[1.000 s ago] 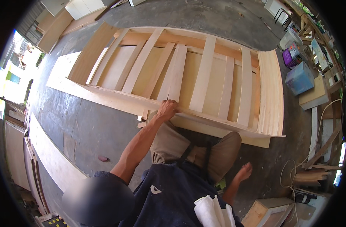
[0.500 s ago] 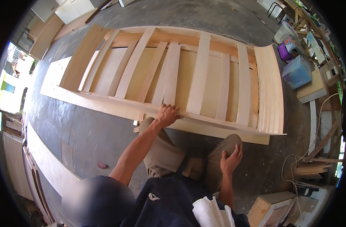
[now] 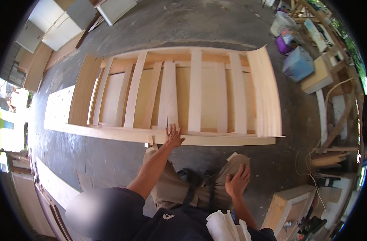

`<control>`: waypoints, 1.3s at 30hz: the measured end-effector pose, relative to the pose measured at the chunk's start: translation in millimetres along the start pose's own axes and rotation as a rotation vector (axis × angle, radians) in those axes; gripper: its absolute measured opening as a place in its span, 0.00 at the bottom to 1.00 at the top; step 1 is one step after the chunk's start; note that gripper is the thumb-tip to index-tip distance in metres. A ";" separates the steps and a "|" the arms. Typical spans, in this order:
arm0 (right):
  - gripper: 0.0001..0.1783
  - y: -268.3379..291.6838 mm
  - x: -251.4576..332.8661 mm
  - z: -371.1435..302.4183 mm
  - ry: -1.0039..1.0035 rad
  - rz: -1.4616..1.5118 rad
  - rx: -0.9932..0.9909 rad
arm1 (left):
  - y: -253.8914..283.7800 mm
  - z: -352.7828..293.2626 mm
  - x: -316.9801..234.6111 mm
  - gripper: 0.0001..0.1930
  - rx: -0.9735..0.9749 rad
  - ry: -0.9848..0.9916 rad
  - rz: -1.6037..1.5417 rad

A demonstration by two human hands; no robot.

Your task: The person assembles a wooden furniture frame by placing wooden slats into a larger frame and securing them with a nail gun. The person repeatedly positions slats and uses the nail gun to fasten them in place.

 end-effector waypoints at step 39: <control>0.15 92.3 152.6 -139.0 -0.191 0.525 0.536 | 151.3 -620.1 348.1 0.31 0.233 0.939 -1.251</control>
Point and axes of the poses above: each hand's wrist, its own z-axis towards the middle knuckle, its own y-axis out of the back of the hand, x = y × z, the point moved 8 cm from there along z, towards the middle knuckle, and after that the axes turned 14 degrees about y, right-handed, at the moved point
